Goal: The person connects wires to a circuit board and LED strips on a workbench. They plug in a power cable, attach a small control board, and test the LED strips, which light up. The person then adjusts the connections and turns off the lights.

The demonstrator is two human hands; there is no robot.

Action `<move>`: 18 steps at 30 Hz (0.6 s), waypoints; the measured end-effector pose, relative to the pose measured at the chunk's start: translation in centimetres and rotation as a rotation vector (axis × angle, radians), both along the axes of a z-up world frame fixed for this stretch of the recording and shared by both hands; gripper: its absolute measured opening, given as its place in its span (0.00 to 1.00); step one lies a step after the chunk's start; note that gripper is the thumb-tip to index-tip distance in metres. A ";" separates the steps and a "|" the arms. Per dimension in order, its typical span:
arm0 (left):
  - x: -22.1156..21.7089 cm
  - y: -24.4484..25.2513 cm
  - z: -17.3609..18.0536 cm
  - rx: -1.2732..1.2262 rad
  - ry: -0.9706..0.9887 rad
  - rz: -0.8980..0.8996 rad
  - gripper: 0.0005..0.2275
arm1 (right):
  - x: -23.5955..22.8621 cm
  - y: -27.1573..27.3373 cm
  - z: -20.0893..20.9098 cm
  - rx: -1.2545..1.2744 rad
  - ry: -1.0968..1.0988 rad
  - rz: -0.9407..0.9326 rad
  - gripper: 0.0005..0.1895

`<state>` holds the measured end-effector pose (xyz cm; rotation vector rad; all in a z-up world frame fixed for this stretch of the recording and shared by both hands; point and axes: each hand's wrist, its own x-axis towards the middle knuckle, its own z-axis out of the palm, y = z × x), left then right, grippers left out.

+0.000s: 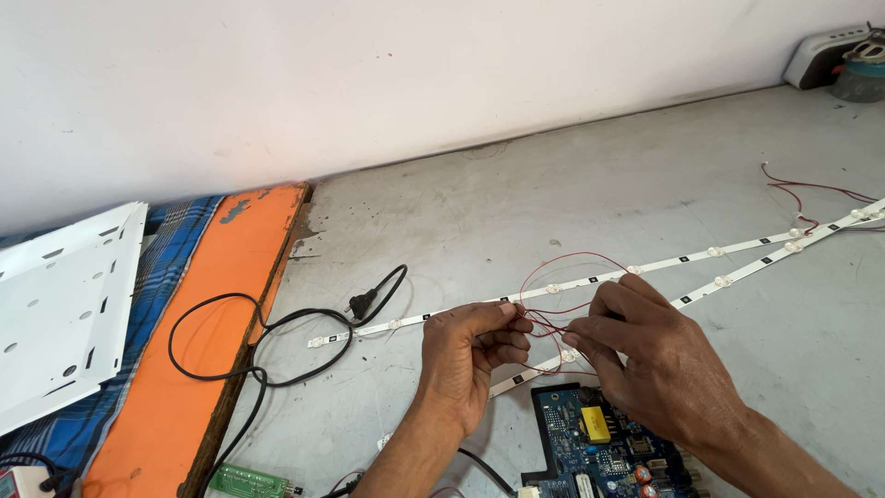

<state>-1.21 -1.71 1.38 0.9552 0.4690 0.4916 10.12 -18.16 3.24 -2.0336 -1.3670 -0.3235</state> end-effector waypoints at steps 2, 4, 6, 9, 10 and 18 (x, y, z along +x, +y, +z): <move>0.0 0.1 0.0 -0.002 -0.010 -0.015 0.08 | 0.0 0.0 0.0 -0.004 -0.001 0.005 0.07; 0.0 0.0 0.0 -0.002 -0.016 -0.022 0.08 | 0.1 0.0 0.0 0.002 -0.007 0.021 0.06; 0.0 0.0 0.0 0.004 -0.015 -0.019 0.08 | 0.1 0.0 -0.1 -0.012 -0.003 0.020 0.06; 0.0 0.1 -0.1 0.000 -0.016 -0.023 0.08 | 0.2 0.1 -0.1 -0.021 0.000 0.024 0.06; 0.0 0.1 -0.1 0.001 -0.015 -0.022 0.08 | 0.2 0.1 -0.1 -0.021 0.000 0.026 0.06; 0.0 0.3 -0.3 0.125 0.009 0.002 0.11 | 0.4 -0.2 0.1 0.088 -0.086 0.099 0.05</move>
